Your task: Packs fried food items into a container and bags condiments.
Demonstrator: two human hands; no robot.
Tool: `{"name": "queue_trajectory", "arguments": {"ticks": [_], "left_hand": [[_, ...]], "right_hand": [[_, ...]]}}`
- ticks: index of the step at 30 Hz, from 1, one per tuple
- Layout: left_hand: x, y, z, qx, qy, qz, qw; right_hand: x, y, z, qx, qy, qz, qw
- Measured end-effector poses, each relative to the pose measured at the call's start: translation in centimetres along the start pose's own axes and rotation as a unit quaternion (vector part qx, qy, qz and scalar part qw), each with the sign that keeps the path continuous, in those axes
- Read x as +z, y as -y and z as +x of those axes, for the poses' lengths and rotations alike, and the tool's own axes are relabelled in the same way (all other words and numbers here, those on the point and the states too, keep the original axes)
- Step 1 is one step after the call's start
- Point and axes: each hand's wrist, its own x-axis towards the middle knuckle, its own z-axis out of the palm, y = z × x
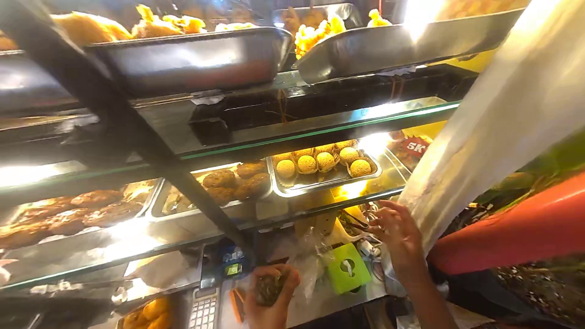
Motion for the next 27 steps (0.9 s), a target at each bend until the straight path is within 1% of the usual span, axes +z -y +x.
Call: {"name": "queue_trajectory", "arguments": {"ticks": [2,3,6,7,8,9,10,11,12,13,14,15,17,20,22,24,26,27], "left_hand": [[0.2,0.4,-0.7,-0.017,0.009,-0.025,1.000],[0.3,0.4,-1.1,-0.044,0.003,-0.046,0.998],[-0.3,0.4,-1.2,-0.162,-0.065,-0.122,0.977],[-1.3,0.8,-1.1,-0.182,-0.074,-0.138,0.971],[-2.7,1.4,-0.9,-0.185,-0.065,-0.134,0.971],[-4.2,2.4,-0.7,-0.165,-0.043,-0.106,0.980],[-5.6,3.3,-0.5,-0.124,-0.020,-0.037,0.991],[-6.5,3.7,-0.3,-0.061,-0.004,0.064,0.996],[-6.8,3.6,-0.1,0.003,0.004,0.173,0.985],[-6.5,3.2,0.1,0.050,0.011,0.257,0.965],[-5.7,2.6,0.5,0.088,0.018,0.310,0.946],[-4.6,2.1,1.1,0.118,0.024,0.335,0.935],[-3.0,2.1,1.8,0.142,0.031,0.309,0.940],[-2.2,2.4,2.6,0.120,0.060,0.238,0.962],[-2.2,2.0,2.7,0.093,0.077,0.206,0.971],[-2.1,1.2,2.6,0.082,0.086,0.185,0.976],[-1.9,0.7,2.7,0.097,0.091,0.185,0.974],[-1.8,0.5,3.0,0.116,0.088,0.203,0.968]], "right_hand": [[3.0,1.0,-2.0,0.002,0.150,0.023,0.988],[4.7,1.6,-2.9,-0.003,0.181,0.030,0.983],[7.6,3.8,-3.8,-0.038,0.198,0.017,0.979],[8.4,4.4,-4.1,-0.057,0.207,0.010,0.977],[9.0,4.8,-4.4,-0.079,0.216,-0.001,0.973],[9.6,5.1,-4.5,-0.098,0.230,-0.018,0.968],[10.2,5.3,-4.5,-0.113,0.246,-0.046,0.961],[10.8,5.0,-4.3,-0.125,0.268,-0.087,0.951],[11.4,4.5,-4.0,-0.128,0.295,-0.133,0.938],[11.8,3.9,-4.0,-0.125,0.321,-0.168,0.924],[12.1,3.6,-3.9,-0.126,0.341,-0.191,0.912],[12.4,3.8,-3.7,-0.129,0.354,-0.205,0.903],[12.6,4.5,-3.9,-0.121,0.361,-0.214,0.899],[11.9,5.7,-2.8,-0.087,0.318,-0.176,0.928],[10.8,6.1,-1.9,-0.049,0.282,-0.121,0.950],[9.8,6.4,-1.7,-0.015,0.261,-0.056,0.964],[8.8,6.5,-2.5,-0.003,0.243,0.010,0.970],[8.3,6.4,-3.1,0.002,0.237,0.053,0.970]]}}
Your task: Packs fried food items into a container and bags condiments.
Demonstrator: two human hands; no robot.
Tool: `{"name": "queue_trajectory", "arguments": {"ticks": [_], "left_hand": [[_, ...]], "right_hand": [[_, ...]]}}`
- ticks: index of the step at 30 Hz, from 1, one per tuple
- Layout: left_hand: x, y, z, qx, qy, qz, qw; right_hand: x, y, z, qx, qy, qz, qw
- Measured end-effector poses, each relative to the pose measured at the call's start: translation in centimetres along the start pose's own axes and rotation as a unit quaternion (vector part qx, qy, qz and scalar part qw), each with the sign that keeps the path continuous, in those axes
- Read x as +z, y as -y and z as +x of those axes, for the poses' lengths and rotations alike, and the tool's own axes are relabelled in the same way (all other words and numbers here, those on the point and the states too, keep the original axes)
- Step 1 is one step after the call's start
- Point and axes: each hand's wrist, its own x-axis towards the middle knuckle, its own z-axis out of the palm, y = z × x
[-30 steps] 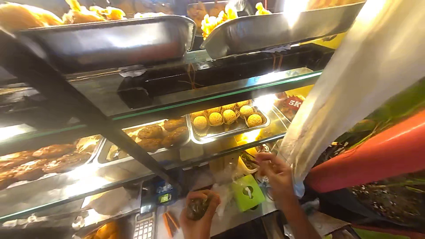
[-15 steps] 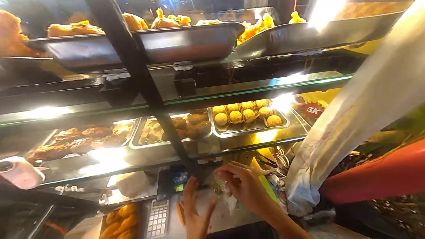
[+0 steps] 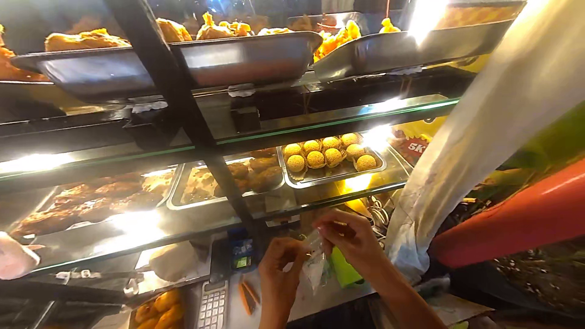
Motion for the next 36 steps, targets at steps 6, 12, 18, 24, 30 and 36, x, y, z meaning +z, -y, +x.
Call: {"name": "queue_trajectory", "arguments": {"ticks": [6,12,18,24,30,36], "left_hand": [[-0.4,0.3,1.5,0.090,-0.002,0.090,0.992],[-0.4,-2.1,1.2,0.002,0.423,-0.290,0.858],[1.1,-4.9,0.3,0.086,0.298,0.081,0.947],[3.0,-3.5,-0.3,0.030,0.111,-0.051,0.992],[5.0,-2.9,-1.2,-0.101,-0.001,-0.089,0.991],[6.0,-3.8,-1.8,-0.365,-0.058,-0.241,0.897]], "right_hand": [[1.0,-1.2,-6.7,0.255,0.014,0.353,0.900],[-0.6,-8.2,-8.1,0.268,0.218,0.356,0.868],[-5.7,-2.1,-4.0,0.134,0.150,-0.039,0.979],[-2.5,-1.5,-5.8,-0.068,-0.087,0.001,0.994],[0.2,-3.8,-6.8,-0.121,-0.138,-0.141,0.973],[-0.8,-8.0,-6.0,-0.228,-0.156,-0.271,0.922]]}}
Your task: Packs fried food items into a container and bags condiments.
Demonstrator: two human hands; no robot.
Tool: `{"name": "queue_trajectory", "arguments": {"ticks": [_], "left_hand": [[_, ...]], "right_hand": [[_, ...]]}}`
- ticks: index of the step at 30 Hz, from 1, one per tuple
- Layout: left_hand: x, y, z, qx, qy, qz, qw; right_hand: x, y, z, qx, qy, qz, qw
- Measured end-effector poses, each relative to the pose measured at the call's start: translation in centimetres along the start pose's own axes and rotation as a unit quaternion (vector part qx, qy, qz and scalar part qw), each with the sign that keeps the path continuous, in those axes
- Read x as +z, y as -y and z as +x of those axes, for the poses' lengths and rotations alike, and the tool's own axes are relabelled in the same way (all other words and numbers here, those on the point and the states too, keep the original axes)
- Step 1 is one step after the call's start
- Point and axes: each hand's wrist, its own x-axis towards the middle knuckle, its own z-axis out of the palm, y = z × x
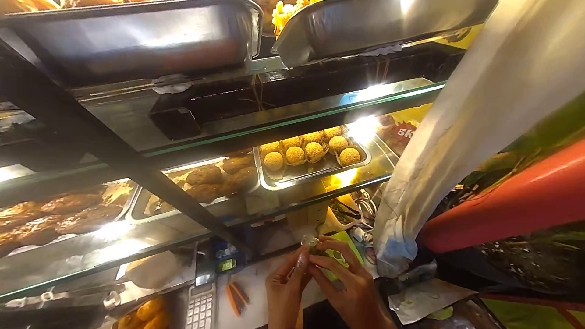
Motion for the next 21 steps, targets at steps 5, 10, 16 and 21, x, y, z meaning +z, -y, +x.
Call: {"name": "queue_trajectory", "arguments": {"ticks": [5,10,16,21], "left_hand": [[0.7,0.0,-0.8,-0.081,-0.042,-0.059,0.994],[0.2,0.5,-0.7,0.048,-0.056,0.035,0.997],[-2.4,1.1,1.5,0.405,-0.002,0.340,0.849],[-4.8,1.0,1.8,0.360,0.106,0.334,0.865]], "right_hand": [[0.9,-0.9,-0.7,-0.033,-0.019,-0.019,0.999],[2.1,-0.9,-0.4,0.000,-0.023,0.005,1.000],[1.9,0.5,0.5,0.122,-0.019,0.152,0.981],[1.1,0.2,-0.4,0.197,0.034,0.196,0.960]]}}
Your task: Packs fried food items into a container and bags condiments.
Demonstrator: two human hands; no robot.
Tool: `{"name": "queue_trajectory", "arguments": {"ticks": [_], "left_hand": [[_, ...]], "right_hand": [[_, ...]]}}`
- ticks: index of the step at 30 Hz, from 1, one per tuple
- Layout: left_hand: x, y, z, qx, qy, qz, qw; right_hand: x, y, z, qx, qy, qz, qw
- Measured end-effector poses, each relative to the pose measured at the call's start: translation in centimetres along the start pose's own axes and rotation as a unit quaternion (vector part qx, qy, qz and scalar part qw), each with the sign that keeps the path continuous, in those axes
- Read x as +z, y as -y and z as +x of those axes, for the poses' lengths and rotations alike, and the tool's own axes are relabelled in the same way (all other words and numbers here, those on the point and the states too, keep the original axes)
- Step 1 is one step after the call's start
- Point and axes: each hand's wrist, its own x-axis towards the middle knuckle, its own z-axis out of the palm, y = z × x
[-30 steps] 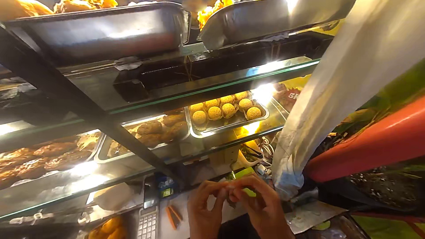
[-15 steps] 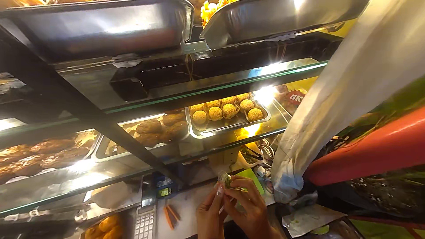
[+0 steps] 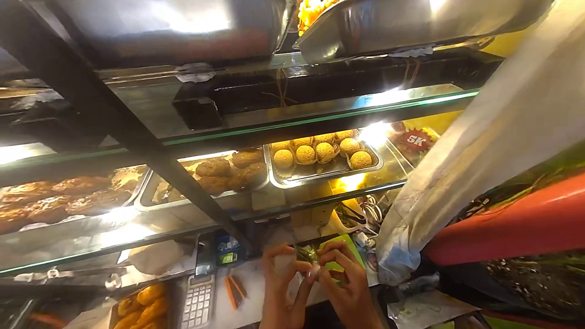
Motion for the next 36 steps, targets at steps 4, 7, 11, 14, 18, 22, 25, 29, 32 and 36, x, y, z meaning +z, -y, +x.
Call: {"name": "queue_trajectory", "arguments": {"ticks": [4,7,11,14,18,22,25,29,32,36], "left_hand": [[-1.1,2.0,-2.0,-0.100,0.083,-0.169,0.977],[-0.5,2.5,-4.0,-0.180,-0.008,-0.169,0.969],[-0.8,2.6,-5.9,-0.236,-0.170,-0.106,0.951],[-2.3,2.7,-7.7,-0.251,-0.243,-0.037,0.936],[-5.5,3.9,-10.6,-0.319,-0.335,0.005,0.886],[-9.6,5.3,-13.9,-0.410,-0.446,-0.136,0.784],[-13.4,6.4,-15.4,-0.446,-0.494,-0.177,0.725],[-19.5,8.2,-18.1,-0.439,-0.470,-0.193,0.741],[-23.8,10.6,-21.0,-0.397,-0.382,-0.156,0.820],[-28.3,14.3,-23.1,-0.410,-0.389,-0.126,0.815]], "right_hand": [[-0.1,-0.9,-1.4,0.083,0.078,0.022,0.993],[0.5,-1.2,-2.6,0.094,0.096,-0.034,0.990],[2.8,-0.9,-3.6,0.170,0.165,-0.013,0.971],[6.0,-1.8,-4.4,0.206,0.174,-0.005,0.963],[11.5,-2.9,-5.8,0.099,0.255,-0.079,0.959],[18.0,-4.8,-8.3,0.001,0.335,-0.084,0.939],[23.0,-5.2,-10.1,0.011,0.346,-0.087,0.934],[29.2,-5.1,-12.1,0.053,0.312,-0.095,0.944],[33.2,-5.8,-14.0,0.072,0.338,-0.118,0.931],[37.3,-6.6,-15.3,0.180,0.423,-0.079,0.885]]}}
